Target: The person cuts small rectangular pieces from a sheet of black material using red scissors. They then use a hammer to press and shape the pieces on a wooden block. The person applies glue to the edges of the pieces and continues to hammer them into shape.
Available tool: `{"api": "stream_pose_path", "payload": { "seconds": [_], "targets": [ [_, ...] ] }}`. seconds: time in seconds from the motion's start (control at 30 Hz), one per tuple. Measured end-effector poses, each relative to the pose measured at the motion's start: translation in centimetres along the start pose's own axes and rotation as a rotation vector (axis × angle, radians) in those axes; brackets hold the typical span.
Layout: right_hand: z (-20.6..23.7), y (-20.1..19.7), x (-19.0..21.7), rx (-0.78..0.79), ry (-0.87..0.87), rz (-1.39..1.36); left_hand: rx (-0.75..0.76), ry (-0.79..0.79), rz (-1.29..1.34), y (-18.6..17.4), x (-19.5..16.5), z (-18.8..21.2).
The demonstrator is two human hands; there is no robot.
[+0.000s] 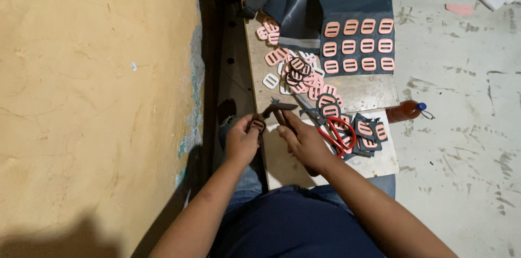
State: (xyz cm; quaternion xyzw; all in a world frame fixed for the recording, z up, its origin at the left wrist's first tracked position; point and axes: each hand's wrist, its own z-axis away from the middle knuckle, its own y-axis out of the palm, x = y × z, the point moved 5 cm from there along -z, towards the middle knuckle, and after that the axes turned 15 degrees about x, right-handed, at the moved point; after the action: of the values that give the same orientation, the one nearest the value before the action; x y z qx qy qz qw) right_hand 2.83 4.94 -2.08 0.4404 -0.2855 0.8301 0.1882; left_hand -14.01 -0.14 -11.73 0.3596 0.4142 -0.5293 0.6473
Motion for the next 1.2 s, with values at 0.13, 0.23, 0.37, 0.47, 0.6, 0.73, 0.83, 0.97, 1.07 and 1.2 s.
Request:
{"api": "stream_pose_path", "payload": {
  "seconds": [0.13,0.23,0.37,0.47,0.6,0.73,0.83,0.97,1.07,1.2],
  "targets": [
    [0.9,0.1,0.0,-0.060,-0.078,-0.005,-0.038,0.116,0.123,-0.2,0.6,-0.3],
    [0.5,0.8,-0.2,0.011,-0.026,0.097,-0.101,0.235,-0.067,-0.4,0.1,-0.2],
    [0.4,1.4,-0.4,0.064,-0.018,0.050,-0.191,0.067,-0.150,-0.9,0.7,-0.2],
    [0.6,0.9,0.2,-0.067,-0.152,0.062,-0.161,0.002,0.016,-0.8,1.4,-0.3],
    [0.1,1.0,-0.2,0.052,0.005,0.093,-0.064,0.045,0.230,-0.4,1.5,-0.7],
    [0.3,0.7,0.2,-0.022,-0.016,0.067,-0.014,0.065,0.334,-0.1,1.1,-0.6],
    [0.2,1.0,0.0,0.029,0.013,0.044,-0.003,0.069,0.321,-0.1,0.7,-0.4],
    [0.4,0.3,0.4,-0.072,-0.174,0.171,-0.053,-0.013,0.245,-0.1,1.2,-0.2],
    [-0.3,1.1,-1.0,0.102,0.011,0.173,-0.063,0.104,0.236,-0.3,1.1,-0.4],
    [0.0,0.8,-0.8,-0.032,-0.183,0.251,-0.129,-0.029,0.267,-0.7,2.1,-0.9]
  ]
}}
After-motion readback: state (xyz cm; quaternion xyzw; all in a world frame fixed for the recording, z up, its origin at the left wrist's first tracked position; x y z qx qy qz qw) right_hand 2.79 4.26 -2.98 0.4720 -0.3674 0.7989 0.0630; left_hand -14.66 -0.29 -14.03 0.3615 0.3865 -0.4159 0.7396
